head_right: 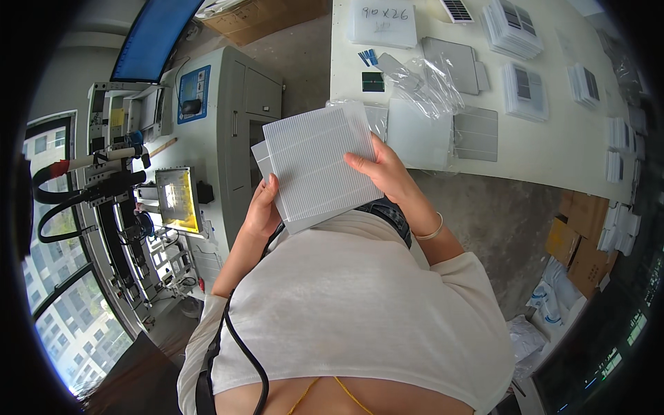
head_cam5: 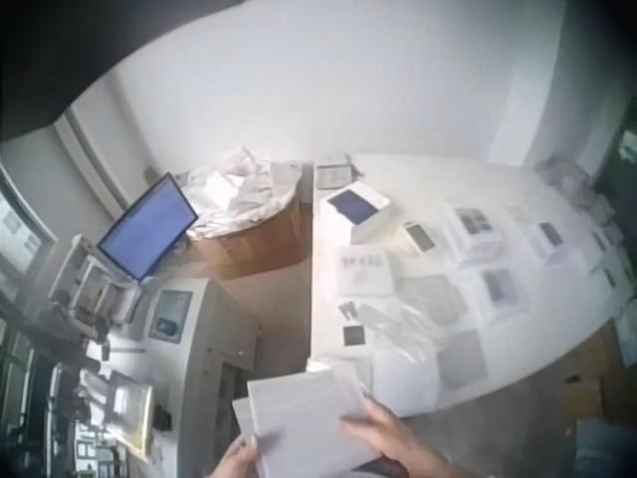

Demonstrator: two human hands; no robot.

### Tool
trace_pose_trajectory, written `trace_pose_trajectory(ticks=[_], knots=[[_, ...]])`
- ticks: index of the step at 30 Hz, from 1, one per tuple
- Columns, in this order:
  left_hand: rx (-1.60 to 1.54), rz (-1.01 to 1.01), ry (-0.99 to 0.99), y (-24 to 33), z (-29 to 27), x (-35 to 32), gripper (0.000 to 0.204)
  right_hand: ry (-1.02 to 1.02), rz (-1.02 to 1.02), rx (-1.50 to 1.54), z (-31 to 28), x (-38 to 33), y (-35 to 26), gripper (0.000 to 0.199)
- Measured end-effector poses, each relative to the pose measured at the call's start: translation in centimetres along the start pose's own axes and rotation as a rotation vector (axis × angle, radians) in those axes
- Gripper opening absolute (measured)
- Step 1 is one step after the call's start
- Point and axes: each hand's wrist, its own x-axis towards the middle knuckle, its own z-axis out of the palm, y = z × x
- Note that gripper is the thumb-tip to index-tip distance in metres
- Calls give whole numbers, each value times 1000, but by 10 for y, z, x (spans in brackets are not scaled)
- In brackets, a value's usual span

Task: The recorder unpackages plates, loads them into an automated industrial machine, performs adjustments using a tool, and records data at a computer workstation.

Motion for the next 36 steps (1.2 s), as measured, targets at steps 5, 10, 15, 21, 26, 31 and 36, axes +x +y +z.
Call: trace_pose_trajectory(ticks=[5, 10, 15, 21, 26, 31, 36], knots=[[6, 2, 150, 6, 2, -4, 50, 308, -143, -71, -57, -3, -11, 41], [13, 86, 275, 14, -18, -16, 48, 614, -274, -371, -151, -52, -30, 30], [24, 153, 303, 25, -28, -24, 45, 670, -41, -590, -207, -67, 55, 41], [28, 165, 312, 29, -28, -24, 45, 960, -193, -795, -203, -15, 76, 54], [104, 73, 303, 33, -27, -16, 45, 1238, -328, -1683, -165, 4, 49, 65], [230, -67, 159, 56, 14, -4, 46, 473, -565, -911, -97, 7, -9, 56], [426, -357, -50, 70, 69, 24, 52, -340, -151, -636, -66, 46, -35, 54]])
